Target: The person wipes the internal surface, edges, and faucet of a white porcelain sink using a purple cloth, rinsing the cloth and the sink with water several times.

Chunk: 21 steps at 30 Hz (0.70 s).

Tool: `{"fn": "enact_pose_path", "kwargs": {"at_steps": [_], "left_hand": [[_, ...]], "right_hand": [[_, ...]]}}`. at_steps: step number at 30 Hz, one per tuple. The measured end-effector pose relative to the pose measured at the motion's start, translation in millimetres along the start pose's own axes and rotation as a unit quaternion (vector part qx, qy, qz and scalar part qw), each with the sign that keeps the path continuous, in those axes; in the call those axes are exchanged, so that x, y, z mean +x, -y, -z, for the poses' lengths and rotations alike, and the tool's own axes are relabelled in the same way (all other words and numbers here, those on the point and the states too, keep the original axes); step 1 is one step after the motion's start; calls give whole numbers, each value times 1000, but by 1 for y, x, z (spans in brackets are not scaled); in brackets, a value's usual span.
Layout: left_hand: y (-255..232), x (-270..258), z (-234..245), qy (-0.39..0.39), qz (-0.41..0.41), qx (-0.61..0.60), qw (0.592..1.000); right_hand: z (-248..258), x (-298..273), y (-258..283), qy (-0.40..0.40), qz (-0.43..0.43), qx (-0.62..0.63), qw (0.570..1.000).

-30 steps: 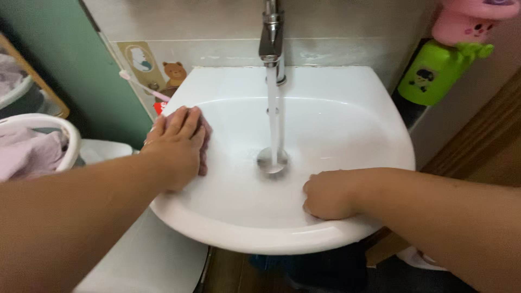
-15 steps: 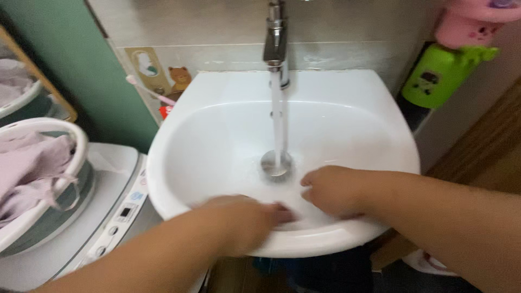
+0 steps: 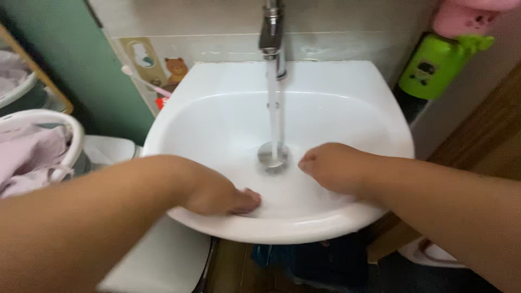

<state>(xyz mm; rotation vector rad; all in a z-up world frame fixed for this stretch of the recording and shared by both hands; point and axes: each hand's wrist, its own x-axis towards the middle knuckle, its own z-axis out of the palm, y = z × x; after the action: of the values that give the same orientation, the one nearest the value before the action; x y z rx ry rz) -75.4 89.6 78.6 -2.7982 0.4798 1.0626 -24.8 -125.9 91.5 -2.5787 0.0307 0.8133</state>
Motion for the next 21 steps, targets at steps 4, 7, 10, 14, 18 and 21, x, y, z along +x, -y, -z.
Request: {"fn": "enact_pose_path", "kwargs": {"at_steps": [4,7,10,14,18,21], "left_hand": [[-67,13,20,-3,-50,-93,994],[-111,11,38,7,-87,-282,955],[-119,-1,46,0,-115,-325,939],[-50,-32,31,48,-74,-105,991],[-19,-27,18,62,-34,-16,997],[-40,3,11,13,-71,-148,986]], "right_hand": [[7,8,-18,-47,51,104,992],[13,24,-31,-143,184,95,968],[23,27,-39,-129,118,344,923],[22,17,-31,-87,120,343,927],[19,9,-25,-90,95,305,943],[21,10,-30,-126,122,302,937]]}}
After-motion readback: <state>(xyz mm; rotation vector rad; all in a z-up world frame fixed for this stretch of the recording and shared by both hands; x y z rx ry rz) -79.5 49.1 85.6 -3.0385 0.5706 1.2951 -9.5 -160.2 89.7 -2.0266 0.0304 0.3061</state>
